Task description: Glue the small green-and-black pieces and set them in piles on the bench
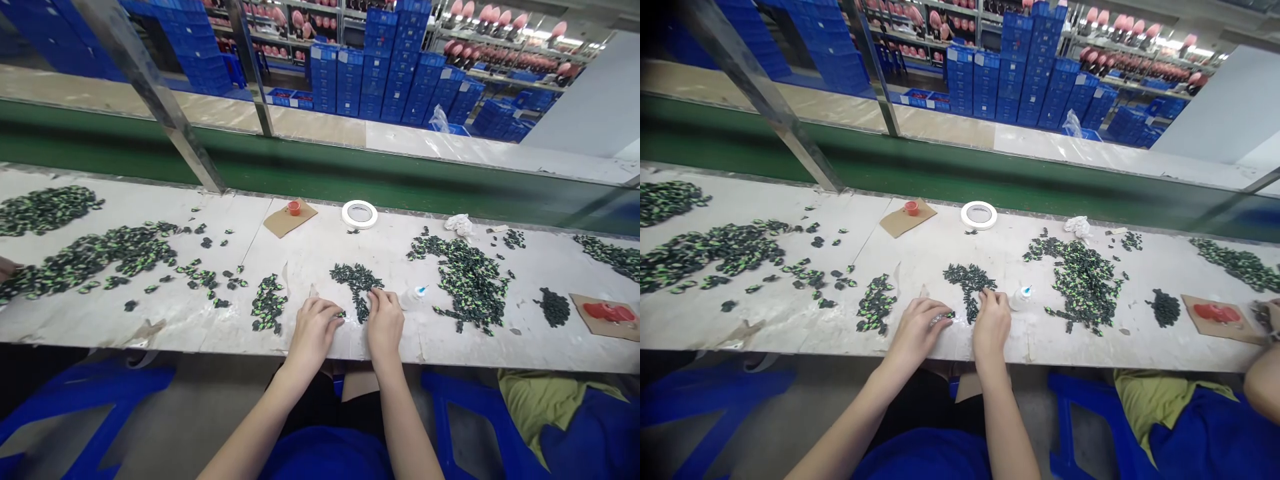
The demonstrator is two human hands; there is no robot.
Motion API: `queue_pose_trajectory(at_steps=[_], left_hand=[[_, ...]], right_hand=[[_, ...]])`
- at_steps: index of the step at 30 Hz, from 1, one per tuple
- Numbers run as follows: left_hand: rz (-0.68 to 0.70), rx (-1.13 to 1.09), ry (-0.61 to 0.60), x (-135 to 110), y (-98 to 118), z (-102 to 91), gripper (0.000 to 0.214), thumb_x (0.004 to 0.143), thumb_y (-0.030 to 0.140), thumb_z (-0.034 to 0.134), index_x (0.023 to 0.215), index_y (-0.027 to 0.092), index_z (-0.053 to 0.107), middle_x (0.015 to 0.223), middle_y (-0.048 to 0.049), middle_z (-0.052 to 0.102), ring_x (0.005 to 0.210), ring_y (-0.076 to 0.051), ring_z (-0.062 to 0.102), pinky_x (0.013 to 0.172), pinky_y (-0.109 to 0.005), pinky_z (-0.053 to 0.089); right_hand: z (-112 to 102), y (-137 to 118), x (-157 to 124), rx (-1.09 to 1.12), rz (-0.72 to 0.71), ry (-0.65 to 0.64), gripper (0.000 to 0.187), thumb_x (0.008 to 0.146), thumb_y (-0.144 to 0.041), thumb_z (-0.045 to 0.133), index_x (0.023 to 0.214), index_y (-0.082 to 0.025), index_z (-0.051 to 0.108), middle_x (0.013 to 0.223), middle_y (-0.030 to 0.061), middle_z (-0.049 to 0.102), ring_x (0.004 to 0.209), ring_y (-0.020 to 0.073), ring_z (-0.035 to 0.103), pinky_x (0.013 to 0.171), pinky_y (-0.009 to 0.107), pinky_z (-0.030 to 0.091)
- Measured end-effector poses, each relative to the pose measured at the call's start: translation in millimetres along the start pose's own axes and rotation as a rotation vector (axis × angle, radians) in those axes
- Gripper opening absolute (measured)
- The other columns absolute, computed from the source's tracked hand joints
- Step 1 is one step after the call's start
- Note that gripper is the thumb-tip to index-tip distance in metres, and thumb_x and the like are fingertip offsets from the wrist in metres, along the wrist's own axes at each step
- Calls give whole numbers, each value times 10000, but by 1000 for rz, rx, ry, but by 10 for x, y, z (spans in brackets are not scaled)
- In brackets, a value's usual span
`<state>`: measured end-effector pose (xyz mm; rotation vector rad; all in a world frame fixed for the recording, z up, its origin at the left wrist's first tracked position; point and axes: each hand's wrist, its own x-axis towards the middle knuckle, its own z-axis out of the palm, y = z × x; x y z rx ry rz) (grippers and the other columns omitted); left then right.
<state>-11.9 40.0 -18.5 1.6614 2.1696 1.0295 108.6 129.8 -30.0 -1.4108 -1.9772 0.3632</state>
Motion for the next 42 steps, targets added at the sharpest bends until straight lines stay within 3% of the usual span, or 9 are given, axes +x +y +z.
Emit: queue_pose_trajectory(at_steps=[6, 12, 19, 22, 26, 31, 34, 38, 42], left_hand=[[37, -126, 32, 8, -27, 21, 145, 796, 96, 602, 820, 212, 685, 841, -45, 692, 898, -242, 586, 801, -406, 516], [-10, -277, 52, -18, 93, -62, 147, 846, 143, 555, 890, 202, 682, 880, -56, 695, 858, -213, 644, 805, -381, 520], [-52, -514, 90, -46, 213, -178, 127, 823, 182, 585, 851, 207, 706, 862, -52, 683, 850, -194, 649, 787, -330, 540], [-127, -641, 112, -66, 270, -187, 104, 801, 216, 624, 825, 204, 724, 851, -52, 687, 831, -188, 657, 770, -311, 551], [-234, -769, 135, -100, 354, -171, 97, 754, 251, 681, 807, 196, 740, 847, -55, 701, 835, -192, 663, 781, -305, 555], [-277, -791, 141, -109, 411, -184, 115, 739, 248, 683, 815, 184, 742, 851, -63, 715, 845, -195, 673, 799, -306, 554], [-236, -772, 114, -93, 409, -232, 118, 741, 244, 678, 826, 185, 734, 862, -64, 720, 850, -198, 677, 806, -313, 557], [-174, -733, 29, -65, 376, -304, 166, 739, 242, 674, 890, 192, 721, 912, -63, 722, 889, -205, 680, 827, -329, 555], [-141, -705, -20, -39, 370, -342, 182, 735, 227, 664, 905, 192, 718, 916, -62, 721, 903, -204, 680, 842, -334, 548]], right_hand=[[-123, -41, -40, 218, 28, 5, 330, 914, -371, 443, 839, -169, 693, 844, 96, 651, 710, 202, 617, 673, 335, 490], [-345, -244, -236, 651, 232, -181, 200, 813, -371, 616, 810, -191, 705, 799, 47, 710, 710, 175, 652, 632, 274, 527], [-439, -322, -291, 827, 308, -267, 203, 765, -378, 675, 792, -181, 713, 774, 46, 727, 730, 188, 687, 655, 299, 570], [-432, -330, -305, 895, 275, -227, 175, 775, -347, 677, 770, -173, 698, 770, 49, 722, 748, 186, 690, 690, 309, 577], [-368, -329, -361, 924, 159, -57, 113, 790, -274, 673, 730, -180, 658, 781, 45, 697, 777, 176, 679, 724, 316, 571], [-317, -259, -406, 841, -17, 28, 90, 814, -224, 648, 730, -192, 638, 787, 48, 685, 788, 182, 673, 716, 337, 570], [-394, -216, -385, 753, -71, -23, 40, 819, -225, 640, 820, -191, 662, 822, 64, 704, 802, 195, 685, 733, 357, 582], [-565, -184, -302, 713, -114, -168, 266, 807, -225, 647, 1070, -189, 627, 867, 60, 728, 744, 177, 707, 729, 344, 608], [-669, -159, -219, 681, -187, -261, 340, 802, -207, 643, 1136, -211, 577, 823, 19, 717, 776, 167, 710, 763, 332, 604]])
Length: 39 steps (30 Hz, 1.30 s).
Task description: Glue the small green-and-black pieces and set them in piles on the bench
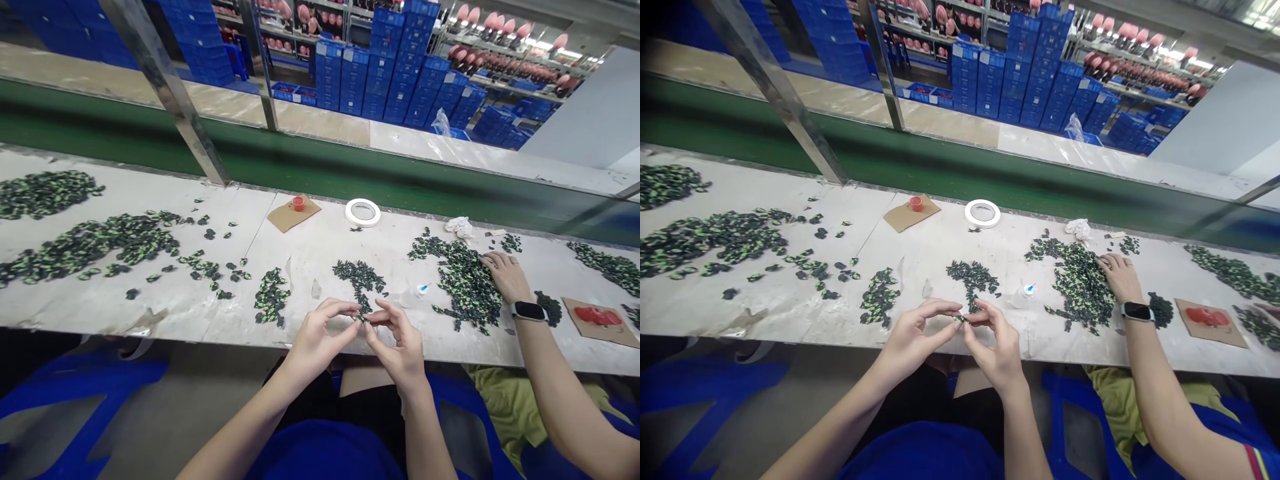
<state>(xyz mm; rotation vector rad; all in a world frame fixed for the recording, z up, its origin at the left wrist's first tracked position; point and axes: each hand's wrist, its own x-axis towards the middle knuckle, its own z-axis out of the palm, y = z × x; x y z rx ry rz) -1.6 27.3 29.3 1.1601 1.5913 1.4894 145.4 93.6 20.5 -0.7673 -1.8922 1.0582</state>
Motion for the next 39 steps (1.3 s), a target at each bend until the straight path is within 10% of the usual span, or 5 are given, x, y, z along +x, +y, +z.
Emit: queue_pose_trajectory(at_steps=[13, 21, 24, 30, 39], left_hand=[[-126, -45, 43, -55, 53, 100, 304, 708, 182, 657, 1011, 184, 632, 788, -24, 735, 859, -195, 695, 866, -321, 522], [-88, -49, -128, -67, -16, 211, 321, 791, 212, 616, 1105, 198, 552, 844, -29, 721, 898, -180, 683, 884, -321, 509], [11, 111, -136, -11, -105, 62, 328, 819, 239, 612, 1144, 216, 572, 1011, -69, 706, 970, -202, 662, 898, -352, 507], [160, 765, 293, 296, -386, -644, 235, 855, 146, 478, 899, 239, 689, 978, -85, 726, 1067, -324, 552, 941, -540, 391], [123, 1187, 55, 448, -493, -986, 291, 796, 45, 454, 803, 208, 694, 829, -115, 692, 1054, -355, 474, 848, -493, 388]], right_hand=[[-12, 105, -25, -22, -5, 7, 270, 768, -191, 647, 1025, -217, 569, 730, -6, 673, 733, 162, 699, 731, 300, 579], [-200, 151, -113, -93, 10, 25, 189, 764, -236, 673, 945, -208, 627, 768, 22, 706, 684, 166, 693, 700, 319, 591], [-342, 279, -167, -127, 85, 130, 201, 762, -280, 683, 939, -198, 633, 762, 36, 706, 687, 179, 695, 704, 334, 583], [-635, 607, -97, -299, 281, 601, 320, 734, -426, 663, 887, -145, 636, 816, 96, 685, 691, 193, 650, 712, 374, 540], [-539, 546, -3, -645, 246, 649, 500, 803, -553, 551, 1027, -119, 658, 1004, 172, 665, 865, 266, 622, 757, 402, 501]])
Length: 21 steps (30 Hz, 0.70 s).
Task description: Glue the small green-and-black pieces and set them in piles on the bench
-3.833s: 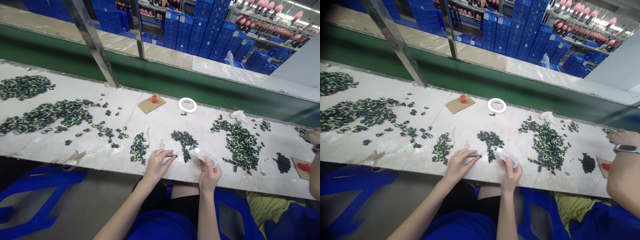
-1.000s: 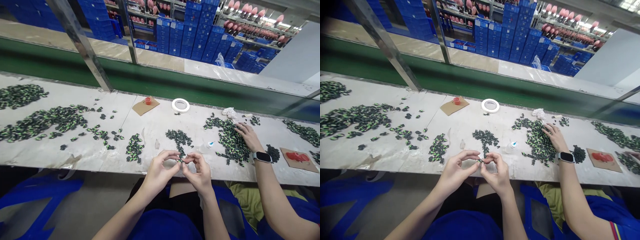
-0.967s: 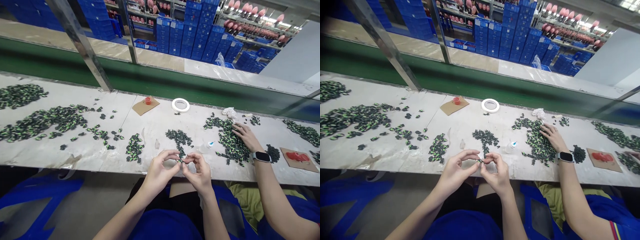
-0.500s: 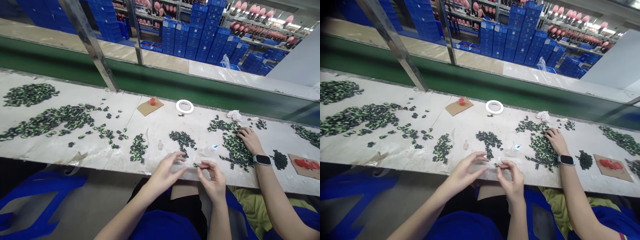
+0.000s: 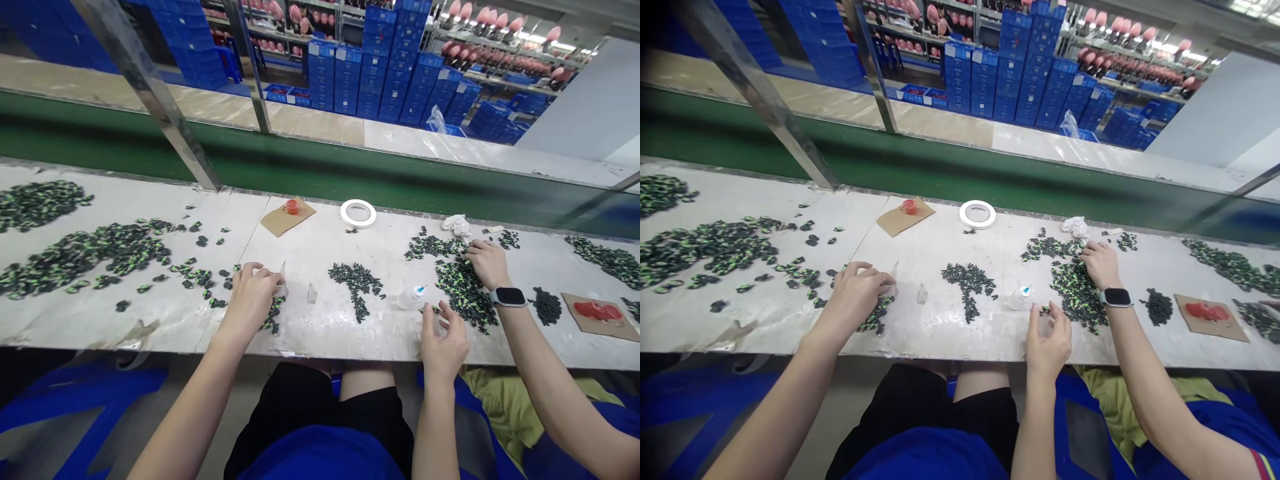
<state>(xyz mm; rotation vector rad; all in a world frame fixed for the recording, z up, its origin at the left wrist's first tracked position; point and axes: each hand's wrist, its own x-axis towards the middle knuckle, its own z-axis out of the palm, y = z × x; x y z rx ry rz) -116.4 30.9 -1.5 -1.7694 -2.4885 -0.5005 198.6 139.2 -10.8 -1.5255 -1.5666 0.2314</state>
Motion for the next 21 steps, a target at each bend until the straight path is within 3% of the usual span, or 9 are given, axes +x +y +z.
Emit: queue_pose_trajectory(at_steps=[5, 8, 11, 15, 18, 21], left_hand=[[38, -21, 86, 24, -15, 56, 371, 799, 21, 409, 899, 215, 709, 888, -126, 643, 946, -320, 492, 783, -461, 417], [62, -194, 160, 5, 124, 71, 360, 835, 60, 411, 924, 235, 713, 916, -104, 627, 904, -278, 516, 779, -423, 447], [133, -461, 119, -75, 365, 129, 232, 879, 188, 487, 901, 245, 710, 893, -65, 655, 896, -245, 554, 785, -389, 473], [127, -651, 49, -247, 690, 308, 160, 880, 249, 554, 855, 246, 712, 815, -32, 711, 873, -224, 598, 784, -378, 483], [103, -581, 128, -363, 839, 441, 122, 863, 237, 599, 854, 254, 720, 776, -30, 709, 885, -237, 587, 781, -401, 467], [56, -475, 256, -428, 886, 512, 118, 841, 233, 636, 907, 273, 725, 848, -49, 700, 950, -262, 562, 800, -430, 454]], right_hand=[[130, -17, 4, -29, -236, -60, 554, 765, -622, 583, 1032, -141, 642, 1038, 163, 630, 1069, 312, 490, 918, 489, 410], [229, -25, 25, 21, -214, -109, 496, 766, -625, 573, 931, -160, 618, 1036, 164, 633, 1093, 313, 455, 938, 510, 383], [244, -80, 18, 158, -96, -160, 429, 759, -574, 604, 925, -182, 545, 1084, 168, 632, 1134, 306, 475, 924, 485, 406], [151, -186, -64, 455, 125, -283, 394, 713, -456, 702, 905, -203, 470, 936, 104, 680, 895, 240, 635, 776, 385, 491], [98, -241, -165, 599, 164, -315, 358, 662, -406, 751, 822, -192, 513, 733, 16, 656, 661, 173, 618, 619, 291, 482], [111, -274, -270, 706, 179, -289, 305, 647, -386, 752, 792, -166, 600, 652, -12, 611, 561, 130, 552, 523, 241, 424]])
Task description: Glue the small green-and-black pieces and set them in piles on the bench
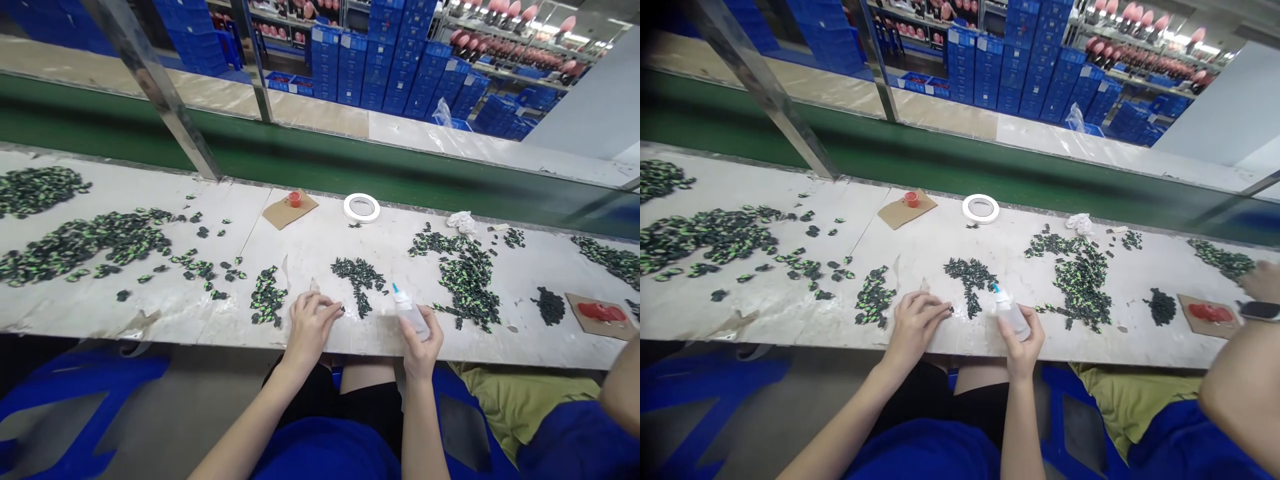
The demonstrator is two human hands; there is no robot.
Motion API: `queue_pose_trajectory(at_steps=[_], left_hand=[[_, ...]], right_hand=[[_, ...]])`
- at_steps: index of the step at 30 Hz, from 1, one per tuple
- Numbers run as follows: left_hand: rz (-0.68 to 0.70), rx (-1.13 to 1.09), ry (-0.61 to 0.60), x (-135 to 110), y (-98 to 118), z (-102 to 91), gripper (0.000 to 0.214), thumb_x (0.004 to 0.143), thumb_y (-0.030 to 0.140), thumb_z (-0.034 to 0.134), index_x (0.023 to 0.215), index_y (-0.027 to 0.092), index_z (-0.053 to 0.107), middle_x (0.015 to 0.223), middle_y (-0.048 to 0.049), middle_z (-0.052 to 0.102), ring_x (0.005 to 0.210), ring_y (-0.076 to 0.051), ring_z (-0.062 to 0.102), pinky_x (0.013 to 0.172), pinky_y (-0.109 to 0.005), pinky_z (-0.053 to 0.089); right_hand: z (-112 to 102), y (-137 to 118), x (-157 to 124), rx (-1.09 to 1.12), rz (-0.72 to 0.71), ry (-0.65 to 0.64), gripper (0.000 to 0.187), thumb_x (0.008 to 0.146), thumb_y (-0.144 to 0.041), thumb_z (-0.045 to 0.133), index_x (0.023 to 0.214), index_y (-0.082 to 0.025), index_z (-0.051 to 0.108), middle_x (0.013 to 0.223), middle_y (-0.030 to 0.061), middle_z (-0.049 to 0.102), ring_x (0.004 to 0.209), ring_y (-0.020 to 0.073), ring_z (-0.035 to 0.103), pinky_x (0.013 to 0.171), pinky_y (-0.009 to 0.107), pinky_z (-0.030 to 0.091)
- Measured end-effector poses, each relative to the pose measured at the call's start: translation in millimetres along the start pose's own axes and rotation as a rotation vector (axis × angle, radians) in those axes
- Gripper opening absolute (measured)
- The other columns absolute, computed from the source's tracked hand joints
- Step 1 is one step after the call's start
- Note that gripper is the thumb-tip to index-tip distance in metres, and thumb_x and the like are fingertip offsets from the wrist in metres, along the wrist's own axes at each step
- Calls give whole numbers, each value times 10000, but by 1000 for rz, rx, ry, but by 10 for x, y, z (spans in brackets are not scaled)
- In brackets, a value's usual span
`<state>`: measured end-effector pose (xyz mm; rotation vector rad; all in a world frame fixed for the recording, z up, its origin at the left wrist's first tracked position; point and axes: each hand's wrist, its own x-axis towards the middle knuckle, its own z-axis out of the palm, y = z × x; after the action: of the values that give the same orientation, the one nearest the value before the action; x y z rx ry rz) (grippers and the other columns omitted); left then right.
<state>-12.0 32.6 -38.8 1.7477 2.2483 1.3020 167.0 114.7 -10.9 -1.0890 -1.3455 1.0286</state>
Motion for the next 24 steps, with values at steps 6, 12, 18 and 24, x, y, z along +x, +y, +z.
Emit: queue_pose_trajectory(at_steps=[6, 12, 18, 24], left_hand=[[-19, -107, 14, -35, -66, -17, 249, 850, 216, 626, 1090, 269, 666, 938, -41, 734, 1019, -264, 580, 855, -436, 463], [-83, -148, -5, -16, -40, -22, 298, 856, 230, 623, 1151, 269, 626, 896, -18, 762, 979, -234, 638, 860, -418, 428], [-88, -141, 35, -16, -22, 13, 282, 860, 230, 625, 1142, 233, 615, 858, -19, 774, 910, -211, 657, 907, -436, 387], [-66, -124, 58, -18, 4, 6, 287, 878, 227, 600, 1165, 228, 595, 848, -25, 775, 858, -211, 673, 923, -444, 372]], right_hand=[[169, -4, -93, 73, 90, -22, 271, 683, -391, 719, 769, -137, 685, 607, 10, 617, 490, 119, 501, 475, 250, 392], [240, -36, -68, 12, 155, -2, 307, 653, -412, 741, 772, -132, 700, 659, 40, 667, 517, 135, 535, 487, 256, 419], [318, -51, -71, -68, 184, 63, 358, 673, -475, 710, 624, -122, 668, 516, 21, 590, 492, 149, 527, 479, 268, 421], [443, -120, -69, -118, 182, 28, 361, 668, -475, 714, 612, -119, 683, 510, 15, 586, 492, 146, 521, 469, 259, 417]])
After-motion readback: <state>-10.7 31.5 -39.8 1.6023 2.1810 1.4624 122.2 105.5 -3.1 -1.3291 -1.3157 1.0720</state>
